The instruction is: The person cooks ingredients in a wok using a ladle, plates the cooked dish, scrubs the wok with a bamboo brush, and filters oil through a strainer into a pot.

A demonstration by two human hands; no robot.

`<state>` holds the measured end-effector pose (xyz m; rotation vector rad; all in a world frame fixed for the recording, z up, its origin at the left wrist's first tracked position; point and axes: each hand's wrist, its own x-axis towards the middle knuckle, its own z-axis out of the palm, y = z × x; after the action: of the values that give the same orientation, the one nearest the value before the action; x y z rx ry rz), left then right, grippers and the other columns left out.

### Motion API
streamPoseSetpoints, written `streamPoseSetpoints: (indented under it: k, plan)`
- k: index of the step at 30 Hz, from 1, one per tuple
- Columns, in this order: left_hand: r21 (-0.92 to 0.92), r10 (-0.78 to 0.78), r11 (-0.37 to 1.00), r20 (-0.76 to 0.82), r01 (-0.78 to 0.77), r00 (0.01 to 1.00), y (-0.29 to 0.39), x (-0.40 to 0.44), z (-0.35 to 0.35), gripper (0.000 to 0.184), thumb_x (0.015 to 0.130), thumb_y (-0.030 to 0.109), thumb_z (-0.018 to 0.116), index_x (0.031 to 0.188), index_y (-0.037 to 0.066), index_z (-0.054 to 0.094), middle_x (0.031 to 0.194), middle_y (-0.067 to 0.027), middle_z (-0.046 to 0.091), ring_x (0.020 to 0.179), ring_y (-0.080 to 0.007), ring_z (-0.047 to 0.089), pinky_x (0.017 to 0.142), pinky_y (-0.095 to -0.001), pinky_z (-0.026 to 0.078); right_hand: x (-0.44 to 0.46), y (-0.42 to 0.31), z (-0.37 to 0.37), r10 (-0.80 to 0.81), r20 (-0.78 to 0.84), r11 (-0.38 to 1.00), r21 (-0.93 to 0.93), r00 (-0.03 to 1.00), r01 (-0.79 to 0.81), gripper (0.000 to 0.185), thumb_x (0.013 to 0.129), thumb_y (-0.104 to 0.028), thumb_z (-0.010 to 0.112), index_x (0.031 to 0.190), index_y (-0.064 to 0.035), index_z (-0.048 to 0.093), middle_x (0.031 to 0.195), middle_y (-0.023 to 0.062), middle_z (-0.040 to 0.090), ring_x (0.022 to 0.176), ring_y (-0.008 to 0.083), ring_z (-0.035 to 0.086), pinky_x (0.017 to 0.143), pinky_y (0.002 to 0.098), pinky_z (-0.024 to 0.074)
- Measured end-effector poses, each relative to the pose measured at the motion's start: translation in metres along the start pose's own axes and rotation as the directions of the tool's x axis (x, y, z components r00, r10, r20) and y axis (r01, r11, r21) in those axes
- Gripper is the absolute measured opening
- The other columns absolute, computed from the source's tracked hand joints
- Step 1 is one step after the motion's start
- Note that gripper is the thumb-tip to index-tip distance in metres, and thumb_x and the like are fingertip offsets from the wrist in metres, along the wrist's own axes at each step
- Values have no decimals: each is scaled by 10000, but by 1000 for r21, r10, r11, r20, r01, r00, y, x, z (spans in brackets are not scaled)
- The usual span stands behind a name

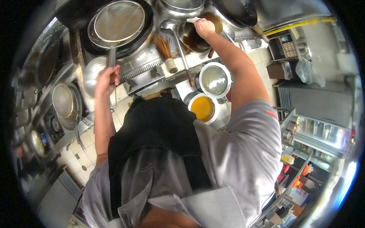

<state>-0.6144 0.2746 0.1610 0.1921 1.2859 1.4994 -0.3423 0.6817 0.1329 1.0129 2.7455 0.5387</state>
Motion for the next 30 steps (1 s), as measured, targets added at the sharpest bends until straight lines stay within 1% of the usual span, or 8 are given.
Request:
streamPoseSetpoints:
  k: [3,10,12,16,23,25,28,30]
  plan:
    - [-19,15,1000,31,-14,999,1,1,-1,206,864,89,608,993,-64,561,699,-64,564,501,-159,525,446,-294,433,-1,-6,-1,-11,8,1000,-25,1000,11,238,879,-111,508,973,23,681,951,214,681,823,312,722,678,387,593]
    - [-8,8,1000,24,-8,1000,5,-2,0,202,863,86,606,990,-62,553,699,-61,560,495,-160,525,437,-299,432,-3,-13,-6,-12,15,998,-58,1000,13,237,882,-118,513,978,8,690,952,203,685,831,297,722,671,371,592]
    - [6,8,1000,18,-8,1000,5,-3,-1,241,873,108,613,1041,-57,561,723,-47,552,521,-135,494,439,-268,380,-3,-14,-4,-11,-2,998,-62,1000,11,239,879,-127,517,964,-3,702,947,204,693,830,286,722,667,368,592]
    - [7,9,1000,20,-9,1000,5,-3,-1,246,872,109,615,1041,-60,560,726,-51,552,521,-137,494,439,-267,380,0,-14,-1,-29,-22,997,-72,999,28,242,880,-139,519,950,-15,716,946,206,701,821,276,724,650,366,592]
    - [6,12,1000,30,-12,999,7,-7,1,239,876,98,617,1041,-64,554,731,-56,562,524,-139,501,442,-271,393,2,-16,-5,-37,-5,991,-128,999,36,232,873,-139,531,940,-27,722,937,198,705,812,271,725,643,363,590]
    - [7,15,1000,31,-15,999,8,-8,0,235,877,94,616,1039,-64,553,729,-56,563,526,-139,503,442,-271,396,2,-17,-7,-8,7,990,-141,1000,9,226,871,-140,536,937,-38,727,923,190,709,817,267,724,643,362,588]
    - [-5,25,1000,47,-25,999,6,-8,-1,233,876,89,615,1039,-65,551,725,-56,564,521,-138,506,440,-269,399,1,-16,-12,-34,14,990,-137,999,35,224,872,-128,532,931,-9,712,914,189,699,800,273,724,652,355,589]
    - [-18,25,1000,60,-23,998,6,-7,-2,233,879,92,610,1039,-66,549,727,-58,564,518,-139,508,436,-270,401,1,-17,-15,-43,11,988,-146,999,44,221,872,-131,534,922,-14,715,912,186,700,800,271,724,653,352,588]
